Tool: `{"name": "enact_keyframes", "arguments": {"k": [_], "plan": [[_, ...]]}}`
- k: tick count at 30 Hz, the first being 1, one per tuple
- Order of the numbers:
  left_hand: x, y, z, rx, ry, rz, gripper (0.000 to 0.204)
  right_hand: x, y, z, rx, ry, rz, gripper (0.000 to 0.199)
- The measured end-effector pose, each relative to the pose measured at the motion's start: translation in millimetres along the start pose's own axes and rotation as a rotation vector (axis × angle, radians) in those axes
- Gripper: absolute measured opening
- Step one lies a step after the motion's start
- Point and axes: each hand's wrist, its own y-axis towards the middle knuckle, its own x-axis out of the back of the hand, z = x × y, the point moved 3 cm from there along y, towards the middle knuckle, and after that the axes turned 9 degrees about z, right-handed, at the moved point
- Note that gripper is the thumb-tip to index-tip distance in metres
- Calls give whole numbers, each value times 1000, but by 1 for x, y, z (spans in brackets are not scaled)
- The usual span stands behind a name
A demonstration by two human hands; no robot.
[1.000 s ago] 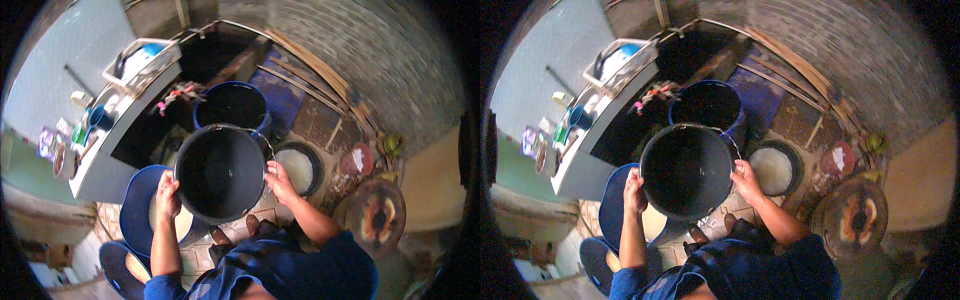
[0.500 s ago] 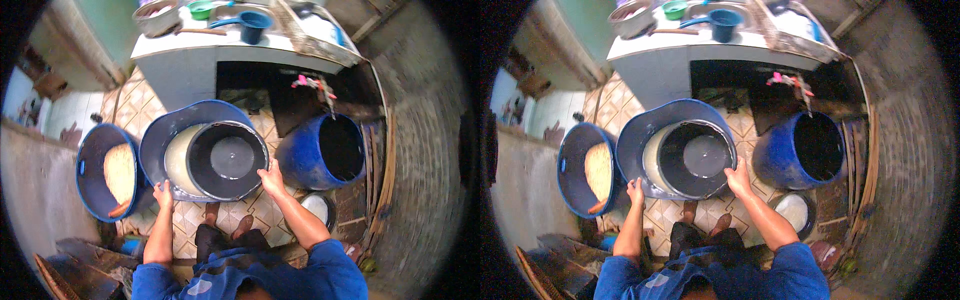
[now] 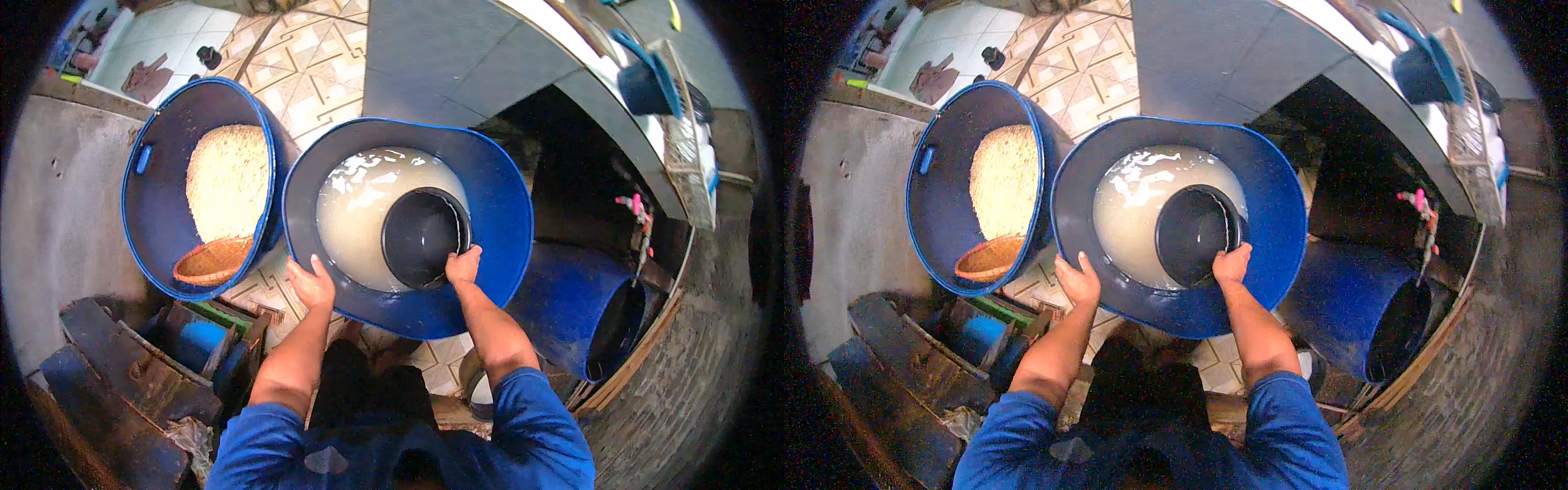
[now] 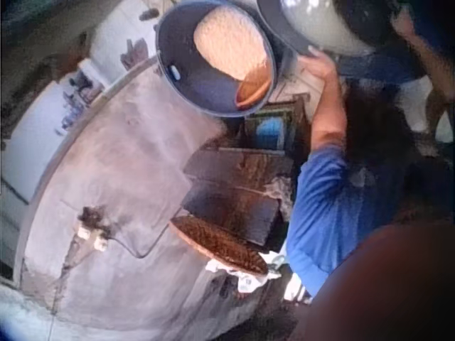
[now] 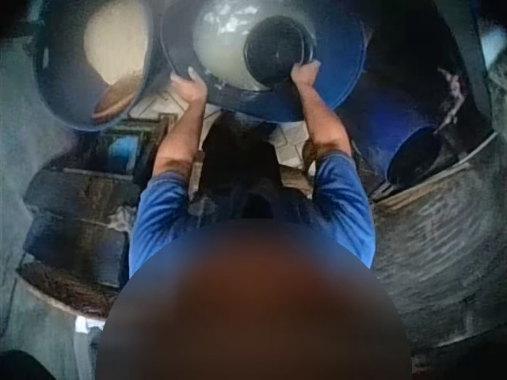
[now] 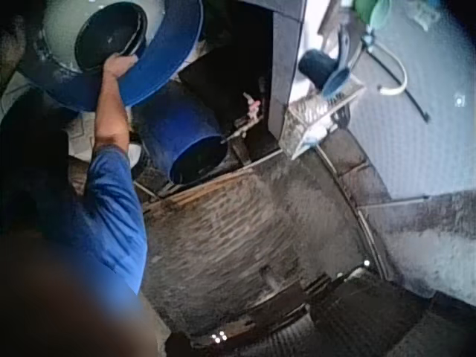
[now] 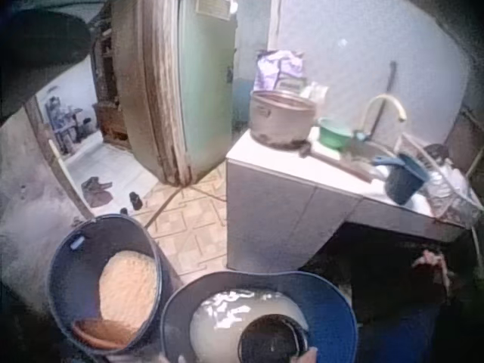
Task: The person retrieves a woven basket from a water tank, carries it indoors, and uses it to gather debris from a tiled floor. They then scoop a white liquid from a large blue barrel into a smaller bucket and pour it into another container.
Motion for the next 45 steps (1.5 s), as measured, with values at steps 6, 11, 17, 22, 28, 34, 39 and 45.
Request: {"name": "enact_keyframes", "arguments": {"k": [6, 11, 17, 22, 28, 34, 39, 45], "plan": [[-2, 3, -1, 1, -27, -3, 54, -55, 39, 0, -173, -109, -48, 52], [1, 3, -5, -42, -13, -16, 53, -84, 55, 0, -219, -267, -99, 53], [3, 4, -7, -21, -56, 43, 52, -122, 61, 9, -219, -360, -185, 45], [3, 3, -5, -24, 7, 47, 54, -140, 69, 18, -231, -355, -142, 42], [5, 3, -5, -8, -38, 96, 56, -172, 76, 27, -238, -309, -103, 45], [5, 1, -4, 20, -32, 133, 55, -207, 76, 36, -153, -334, -80, 51], [3, 1, -2, -39, -23, 98, 54, -237, 70, 51, -167, -304, -40, 55], [5, 2, -2, -45, -22, 106, 53, -262, 70, 76, -200, -102, 21, 59]]}}
